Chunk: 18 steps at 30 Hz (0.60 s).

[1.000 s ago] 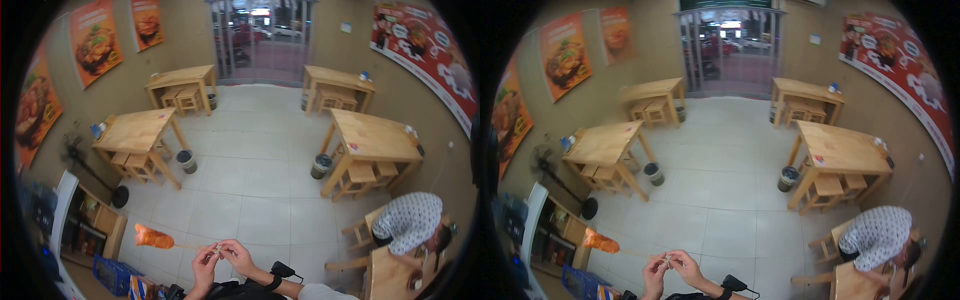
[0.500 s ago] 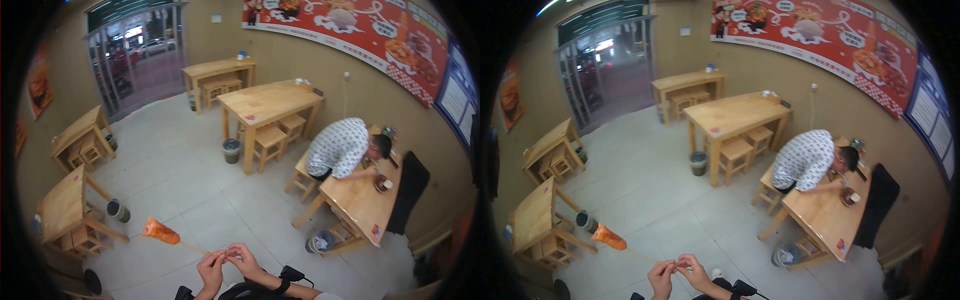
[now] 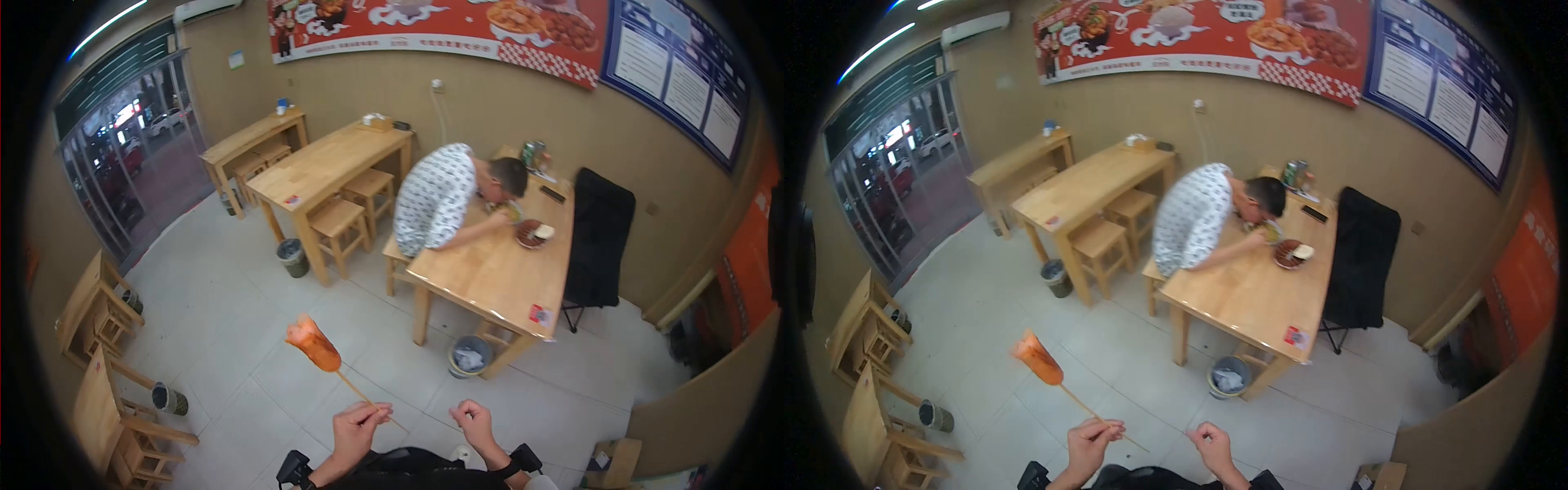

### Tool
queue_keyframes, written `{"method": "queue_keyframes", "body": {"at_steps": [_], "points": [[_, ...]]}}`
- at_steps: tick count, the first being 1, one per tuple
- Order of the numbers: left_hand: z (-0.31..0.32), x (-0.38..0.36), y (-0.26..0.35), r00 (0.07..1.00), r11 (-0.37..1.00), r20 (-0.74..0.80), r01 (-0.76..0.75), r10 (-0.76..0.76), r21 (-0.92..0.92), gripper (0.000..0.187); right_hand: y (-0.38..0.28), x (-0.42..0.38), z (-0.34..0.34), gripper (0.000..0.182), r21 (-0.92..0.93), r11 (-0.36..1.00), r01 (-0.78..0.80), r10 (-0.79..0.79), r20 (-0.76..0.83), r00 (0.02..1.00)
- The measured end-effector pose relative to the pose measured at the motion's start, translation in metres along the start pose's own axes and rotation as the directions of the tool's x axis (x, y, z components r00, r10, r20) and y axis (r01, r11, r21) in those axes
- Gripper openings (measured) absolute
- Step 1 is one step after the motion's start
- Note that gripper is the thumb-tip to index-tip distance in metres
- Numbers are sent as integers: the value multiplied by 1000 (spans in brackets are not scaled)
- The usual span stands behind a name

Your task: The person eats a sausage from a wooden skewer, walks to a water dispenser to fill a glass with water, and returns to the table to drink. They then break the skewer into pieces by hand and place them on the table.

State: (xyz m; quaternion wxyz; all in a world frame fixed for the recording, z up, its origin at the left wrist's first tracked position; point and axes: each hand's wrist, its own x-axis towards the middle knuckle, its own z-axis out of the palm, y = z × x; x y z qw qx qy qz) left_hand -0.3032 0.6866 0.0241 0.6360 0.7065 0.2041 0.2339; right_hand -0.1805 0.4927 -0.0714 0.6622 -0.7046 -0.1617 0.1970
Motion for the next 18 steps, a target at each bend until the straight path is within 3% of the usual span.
{"method": "queue_keyframes", "body": {"at_steps": [3, 5, 10, 11, 18], "points": [[77, 2, 6, 999, 999, 45, 21, -20, -28, 10, 15, -5, -88, 7, 32, 997, 68, -66, -47, 997], [123, 5, 11, 996, 997, 89, 21, -14, -77, 11, 9, -11, -135, 5, 11, 992, 123, -116, -244, 963], [235, 22, 15, 968, 995, 251, 40, -16, -90, 12, 31, -37, -262, 9, 53, 999, 14, 8, -399, 917], [255, 30, 17, 957, 991, 289, 59, -23, -116, 12, 40, -39, -281, 11, 115, 993, -2, 51, -429, 902], [366, 88, 8, 912, 995, 409, 64, -27, -77, 13, 42, -8, -376, 10, 104, 993, 54, 14, -559, 829]]}}
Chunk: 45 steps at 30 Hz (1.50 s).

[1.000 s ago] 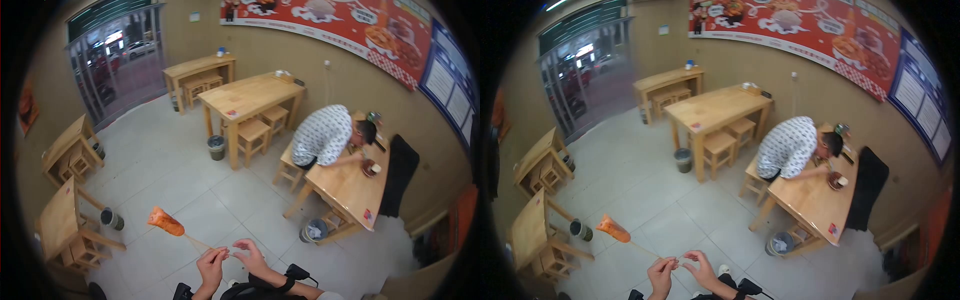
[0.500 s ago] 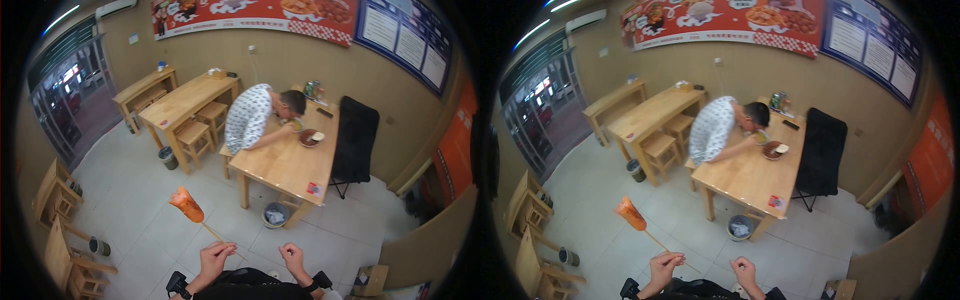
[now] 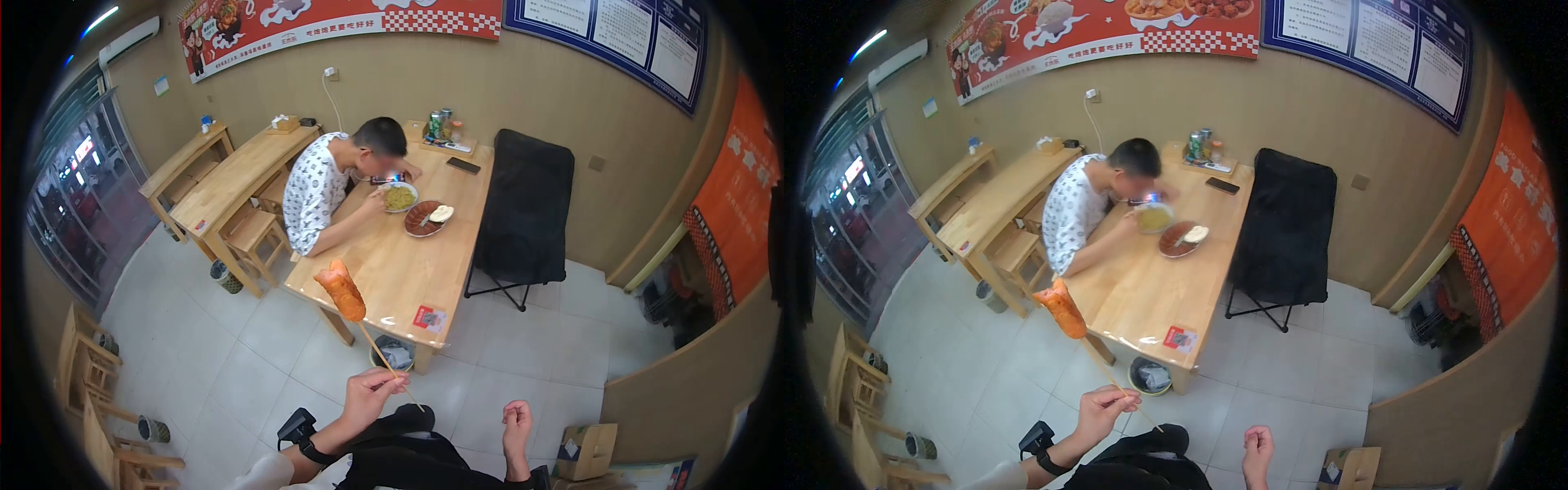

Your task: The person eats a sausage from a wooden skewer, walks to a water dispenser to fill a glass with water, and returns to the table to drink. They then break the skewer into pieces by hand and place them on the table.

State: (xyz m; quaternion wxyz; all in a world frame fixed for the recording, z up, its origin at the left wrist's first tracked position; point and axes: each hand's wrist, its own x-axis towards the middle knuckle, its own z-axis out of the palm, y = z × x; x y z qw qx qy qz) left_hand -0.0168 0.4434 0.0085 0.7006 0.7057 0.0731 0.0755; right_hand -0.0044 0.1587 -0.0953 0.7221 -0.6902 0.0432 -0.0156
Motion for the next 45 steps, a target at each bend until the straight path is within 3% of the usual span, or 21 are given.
{"method": "queue_keyframes", "body": {"at_steps": [3, 5, 6, 9, 11, 16, 21, 24, 26, 29, 30, 31, 34, 35, 38, 41, 45], "points": [[18, 46, -12, 1000, 999, -17, -21, 20, -37, 13, -23, 68, -9, 10, -27, 998, 57, -58, -48, 997], [28, 80, -22, 995, 998, -90, -48, 45, -29, 12, -46, 125, -15, 9, -54, 992, 113, -113, -13, 993], [30, 96, -26, 992, 996, -106, -60, 67, 61, 12, -55, 155, -17, 9, -71, 989, 128, -128, -4, 992], [41, 143, -37, 978, 999, -202, -37, 45, 39, 12, -83, 257, -12, 8, -127, 974, 190, -187, 31, 982], [48, 165, -33, 972, 1000, -236, 7, -7, -5, 12, -94, 314, -12, 7, -219, 948, 230, -202, 145, 969], [55, 209, -33, 890, 1000, -455, 17, -21, -13, 10, -119, 444, 24, 8, -195, 932, 306, -224, 355, 908], [55, 227, -24, 812, 998, -582, 61, -48, 2, 8, -120, 554, 76, 7, -181, 906, 383, -281, 421, 862], [58, 234, -23, 763, 983, -645, 95, 29, 158, 8, -118, 628, 113, 4, -244, 871, 426, -292, 440, 849], [64, 237, -26, 660, 993, -751, 86, 7, 85, 9, -119, 682, 133, 8, -317, 794, 519, -342, 474, 812], [74, 252, -16, 624, 961, -781, 195, 33, 196, 15, -121, 768, 166, 14, -311, 698, 645, -447, 515, 731], [79, 259, -20, 559, 958, -828, 223, 25, 180, 16, -118, 803, 175, 15, -369, 660, 654, -439, 518, 735], [83, 269, -20, 553, 956, -833, 233, 20, 177, 16, -115, 838, 185, 17, -420, 620, 663, -435, 519, 736], [105, 307, -24, 344, 956, -939, 272, 10, 109, 18, -110, 930, 222, 18, -480, 566, 671, -411, 542, 733], [112, 323, -26, 325, 955, -946, 278, 2, 98, 18, -106, 964, 238, 18, -471, 564, 678, -404, 559, 724], [136, 371, -20, 118, 944, -992, 331, -49, -7, 21, -71, 1060, 280, 14, -454, 578, 678, -420, 547, 724], [152, 410, -21, 31, 954, -999, 298, -14, -5, 21, -41, 1141, 324, 11, -425, 610, 668, -383, 581, 719], [173, 453, -19, -79, 943, -997, 332, -1, -27, 22, -10, 1193, 365, 24, -516, 470, 716, -371, 621, 691]]}}
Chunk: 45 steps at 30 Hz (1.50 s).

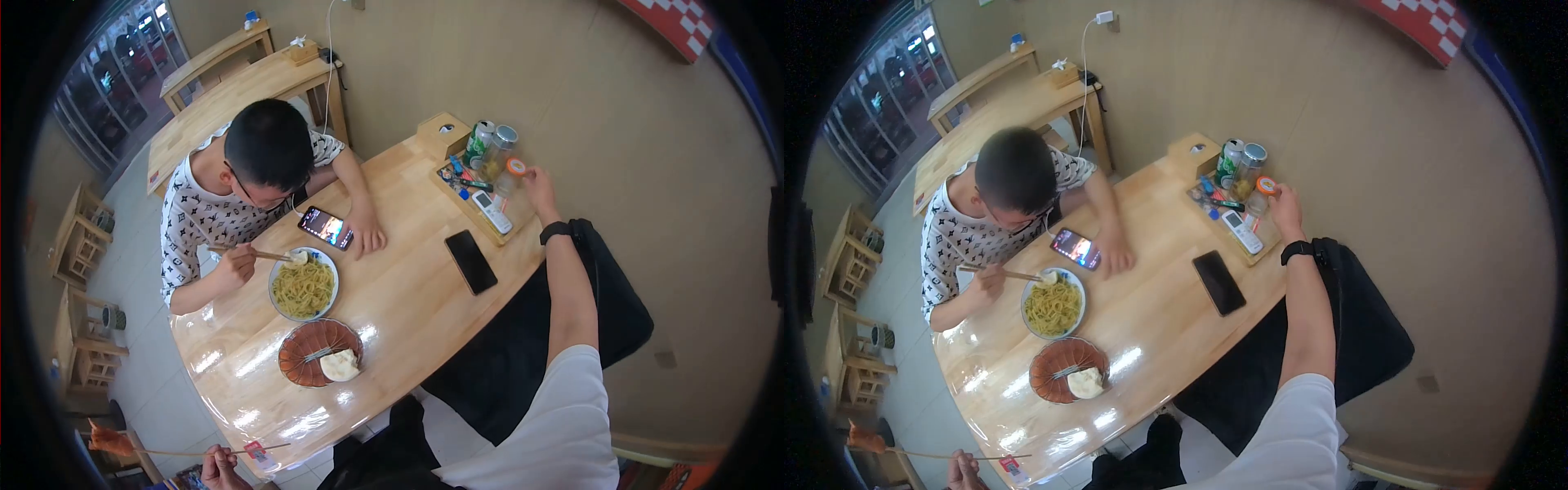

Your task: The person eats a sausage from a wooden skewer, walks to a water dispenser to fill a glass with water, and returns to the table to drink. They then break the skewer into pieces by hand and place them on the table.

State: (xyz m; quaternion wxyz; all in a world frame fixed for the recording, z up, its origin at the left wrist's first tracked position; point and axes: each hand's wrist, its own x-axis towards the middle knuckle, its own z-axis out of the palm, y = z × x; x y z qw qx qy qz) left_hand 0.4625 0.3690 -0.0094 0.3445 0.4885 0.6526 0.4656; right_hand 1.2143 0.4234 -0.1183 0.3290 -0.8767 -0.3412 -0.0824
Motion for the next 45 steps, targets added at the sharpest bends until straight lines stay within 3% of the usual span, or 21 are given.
{"method": "queue_keyframes", "body": {"at_steps": [4, 7, 10, 13, 16, 17, 18, 21, 23, 24, 26, 28, 30, 33, 34, 36, 38, 42, 45], "points": [[18, -11, 10, 1000, 1000, 21, -10, 10, -11, 20, 12, 30, 38, 45, -87, 994, 64, -60, 44, 997], [32, -19, 14, 1000, 999, -19, -10, 9, -43, 15, 24, 45, 66, 51, -222, 972, 80, -78, 18, 997], [40, -19, 15, 999, 998, -33, 3, -6, -66, 11, 27, 52, 76, 55, -241, 970, 27, 1, 116, 993], [47, -20, 27, 998, 1000, -50, 24, -24, -17, 11, 26, 50, 70, 53, -223, 974, 50, -33, 78, 996], [42, -16, 29, 999, 999, -14, -40, 40, 19, 12, 13, 47, 44, 56, -200, 980, 23, 3, 130, 992], [43, -16, 31, 998, 997, -4, -64, 64, 51, 13, 3, 41, 35, 47, -222, 975, 9, -10, 1, 1000], [41, -16, 30, 996, 993, 6, -85, 85, 81, 14, -6, 38, 21, 47, -221, 975, 17, -16, 5, 1000], [32, -11, 21, 998, 999, -50, -40, 39, -30, 14, -45, 25, -34, 41, -77, 997, -11, 9, -24, 1000], [23, -6, 23, 998, 998, -54, -18, 14, -65, 12, -82, 7, -74, 33, 136, 973, 189, -198, 55, 979], [20, -3, 24, 999, 998, -42, -25, 23, -53, 13, -110, -6, -96, 33, 146, 967, 209, -218, 50, 975], [15, 1, 29, 999, 988, -33, -29, 24, -154, 12, -179, -50, -136, 30, 289, 902, 320, -390, 228, 892], [1, 9, 33, 992, 979, 30, -113, 120, -171, 12, -249, -107, -168, 31, 460, 797, 392, -559, 312, 768], [-15, 16, 48, 971, 967, 92, -207, 222, -149, 13, -318, -176, -195, 32, 489, 637, 595, -763, 295, 574], [-27, 26, 49, 964, 939, 123, -195, 238, -285, 14, -398, -293, -218, 37, 575, 415, 705, -910, 270, 315], [-33, 27, 49, 954, 929, 149, -205, 260, -308, 14, -418, -332, -225, 39, 613, 331, 717, -942, 261, 212], [-40, 29, 50, 953, 909, 154, -191, 263, -369, 15, -450, -400, -228, 46, 721, 291, 629, -944, 324, 66], [-48, 26, 51, 949, 887, 172, -168, 264, -431, 15, -474, -458, -228, 46, 756, 96, 647, -990, 138, -14], [-68, 3, 32, 927, 855, 257, -111, 273, -506, 14, -507, -541, -243, 46, 819, 77, 569, -985, 151, -83], [-78, -22, 21, 918, 856, 308, -60, 249, -514, 13, -511, -582, -247, 45, 844, 32, 535, -961, 173, -217]]}}
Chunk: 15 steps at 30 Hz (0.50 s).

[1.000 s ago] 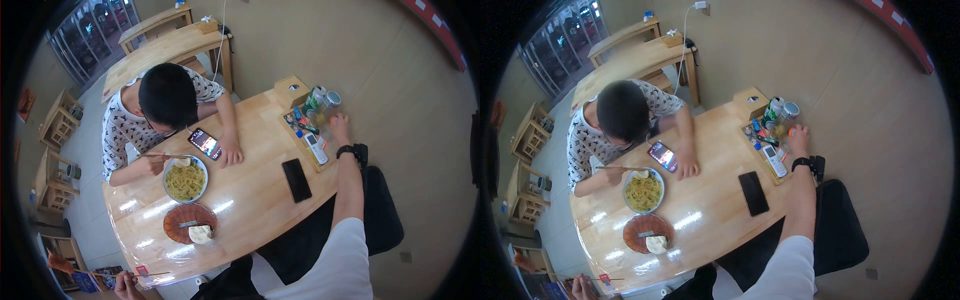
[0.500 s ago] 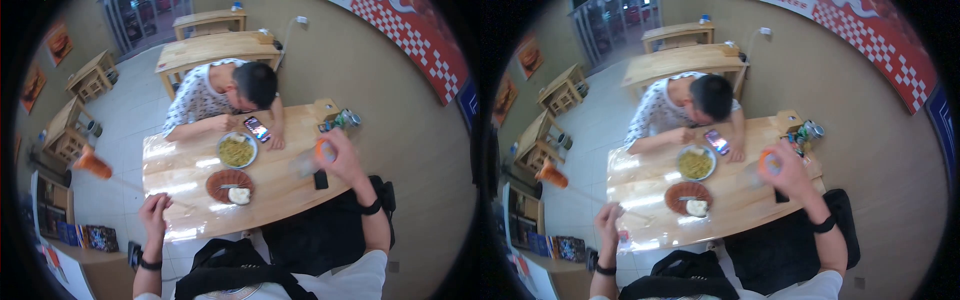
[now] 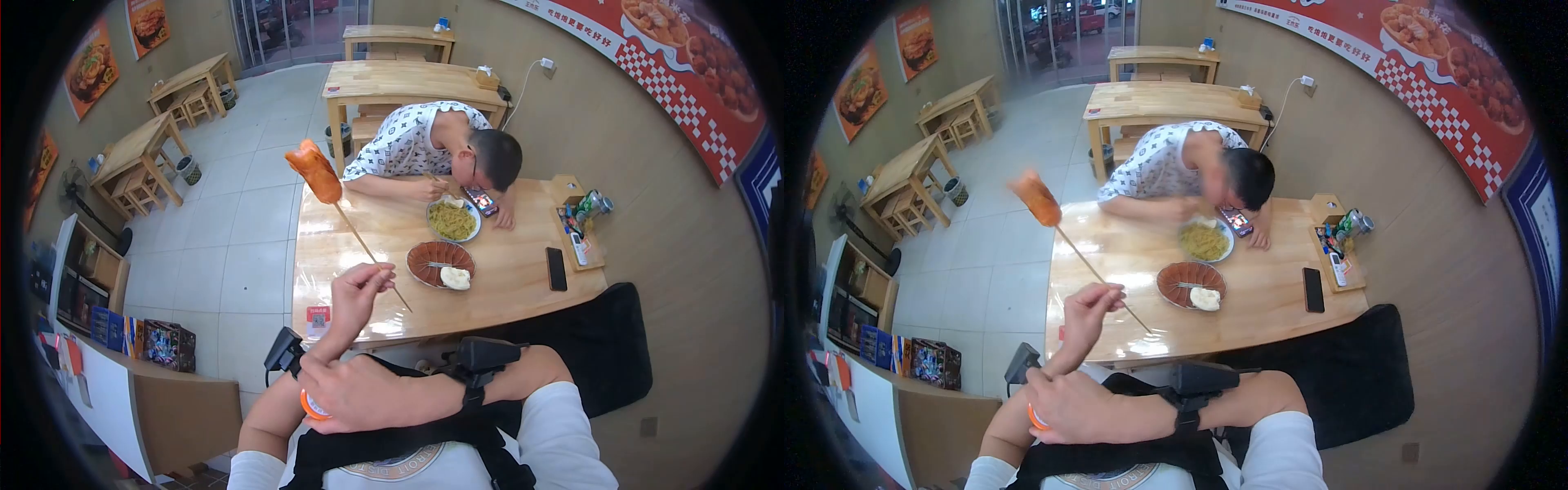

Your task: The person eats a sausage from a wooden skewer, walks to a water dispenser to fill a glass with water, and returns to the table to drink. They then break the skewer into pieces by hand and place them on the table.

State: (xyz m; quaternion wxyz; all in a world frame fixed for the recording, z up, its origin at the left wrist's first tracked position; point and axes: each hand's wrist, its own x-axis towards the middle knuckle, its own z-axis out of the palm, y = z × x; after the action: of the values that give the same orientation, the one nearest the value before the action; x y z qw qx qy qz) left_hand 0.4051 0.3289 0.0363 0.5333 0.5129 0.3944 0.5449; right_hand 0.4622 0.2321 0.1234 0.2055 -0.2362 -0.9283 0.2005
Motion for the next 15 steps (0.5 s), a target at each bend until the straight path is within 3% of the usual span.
{"method": "queue_keyframes", "body": {"at_steps": [3, 8, 10, 15], "points": [[1, -28, -3, 999, 999, 29, 45, -46, 2, 12, -14, 2, 28, 44, -52, 998, 29, -24, 89, 996], [4, -52, -9, 997, 997, 54, 64, -62, -36, 12, -14, -1, 43, 43, 56, 990, 132, -134, 31, 991], [9, -55, -12, 994, 993, 69, 93, -87, -77, 13, -12, -4, 42, 43, 173, 972, 162, -173, 52, 984], [21, -60, -13, 990, 994, 109, 96, -91, -41, 13, -3, -10, 39, 42, 210, 953, 218, -250, 142, 958]]}}
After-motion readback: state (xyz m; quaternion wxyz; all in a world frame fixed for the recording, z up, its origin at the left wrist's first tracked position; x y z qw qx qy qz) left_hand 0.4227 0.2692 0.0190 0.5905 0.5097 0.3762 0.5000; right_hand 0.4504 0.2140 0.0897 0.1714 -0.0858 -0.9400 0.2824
